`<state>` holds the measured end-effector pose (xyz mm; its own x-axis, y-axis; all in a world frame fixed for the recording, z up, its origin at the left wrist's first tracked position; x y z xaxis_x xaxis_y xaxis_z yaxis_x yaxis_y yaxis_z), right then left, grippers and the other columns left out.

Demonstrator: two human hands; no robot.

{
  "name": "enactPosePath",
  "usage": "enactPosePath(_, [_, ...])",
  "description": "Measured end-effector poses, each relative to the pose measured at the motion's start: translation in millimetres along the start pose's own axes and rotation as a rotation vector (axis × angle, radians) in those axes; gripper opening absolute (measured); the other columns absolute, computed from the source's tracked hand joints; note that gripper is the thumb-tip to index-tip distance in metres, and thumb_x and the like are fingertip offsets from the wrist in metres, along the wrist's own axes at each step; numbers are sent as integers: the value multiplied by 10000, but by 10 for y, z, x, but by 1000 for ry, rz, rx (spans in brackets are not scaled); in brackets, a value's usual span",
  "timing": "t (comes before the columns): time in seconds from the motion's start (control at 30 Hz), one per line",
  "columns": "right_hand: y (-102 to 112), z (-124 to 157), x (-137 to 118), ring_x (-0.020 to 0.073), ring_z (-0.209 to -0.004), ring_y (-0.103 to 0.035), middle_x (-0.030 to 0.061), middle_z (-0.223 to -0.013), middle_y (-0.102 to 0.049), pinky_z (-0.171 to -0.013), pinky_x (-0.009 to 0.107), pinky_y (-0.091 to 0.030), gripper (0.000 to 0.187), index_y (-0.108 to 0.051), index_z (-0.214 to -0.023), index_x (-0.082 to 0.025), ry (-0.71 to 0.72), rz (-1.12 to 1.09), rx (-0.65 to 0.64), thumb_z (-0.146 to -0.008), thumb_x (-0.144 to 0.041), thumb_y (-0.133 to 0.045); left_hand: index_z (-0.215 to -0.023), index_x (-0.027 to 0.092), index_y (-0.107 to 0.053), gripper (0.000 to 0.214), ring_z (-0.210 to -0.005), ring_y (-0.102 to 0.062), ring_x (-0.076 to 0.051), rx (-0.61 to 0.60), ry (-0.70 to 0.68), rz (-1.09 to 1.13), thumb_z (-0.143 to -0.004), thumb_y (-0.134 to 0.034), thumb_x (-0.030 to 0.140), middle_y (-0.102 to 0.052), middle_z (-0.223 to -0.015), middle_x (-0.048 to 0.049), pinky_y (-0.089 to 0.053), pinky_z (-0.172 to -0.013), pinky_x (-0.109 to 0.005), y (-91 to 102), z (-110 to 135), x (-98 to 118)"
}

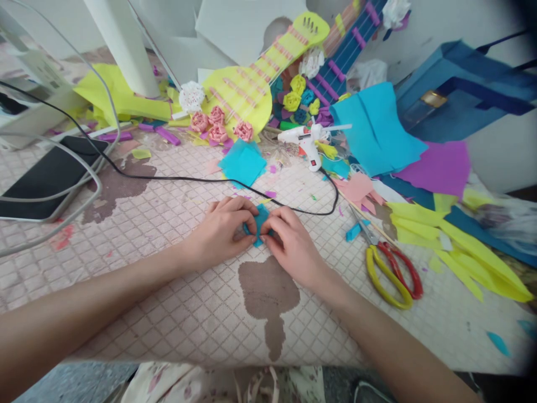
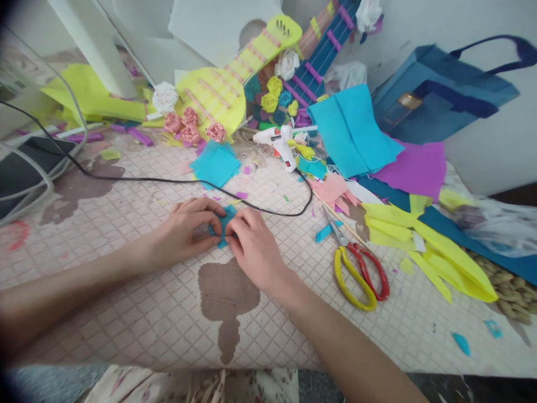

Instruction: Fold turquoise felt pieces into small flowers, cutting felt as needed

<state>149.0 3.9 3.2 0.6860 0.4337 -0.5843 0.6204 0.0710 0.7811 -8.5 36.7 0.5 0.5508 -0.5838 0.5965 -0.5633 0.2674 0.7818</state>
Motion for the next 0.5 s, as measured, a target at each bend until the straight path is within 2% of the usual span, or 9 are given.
enactPosePath(0.2, [17,7,9,213,-1033,-500,65,-1012,-479,-881,383,-469,157,-505,-879,-219,-10,-19,-38,-794,-116,-588,-821,203,-597,59,-1075,-503,-238,-45,-14,-3,-774,-622,228,-548,-1130,-41,-356,-913,-423,31,3,8])
enactPosePath(0.5, [58,20,-17,237,-1048,-496,63,-1042,-467,-902,420,-464,294,-499,-911,-227,-40,-55,-92,-704,-214,-707,-845,213,-568,348,-1101,-478,-271,-133,-40,2,-638,-756,420,-526,-1164,-47,-356,-916,-442,73,-6,-21])
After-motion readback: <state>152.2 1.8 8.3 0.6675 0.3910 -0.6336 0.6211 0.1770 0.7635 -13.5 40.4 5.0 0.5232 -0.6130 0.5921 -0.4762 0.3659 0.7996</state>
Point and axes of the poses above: each hand's wrist, its own z-axis away from the middle knuckle, its own y-axis out of the back of the hand, x = y × z, the point moved 3 cm from there along -z, towards the middle knuckle
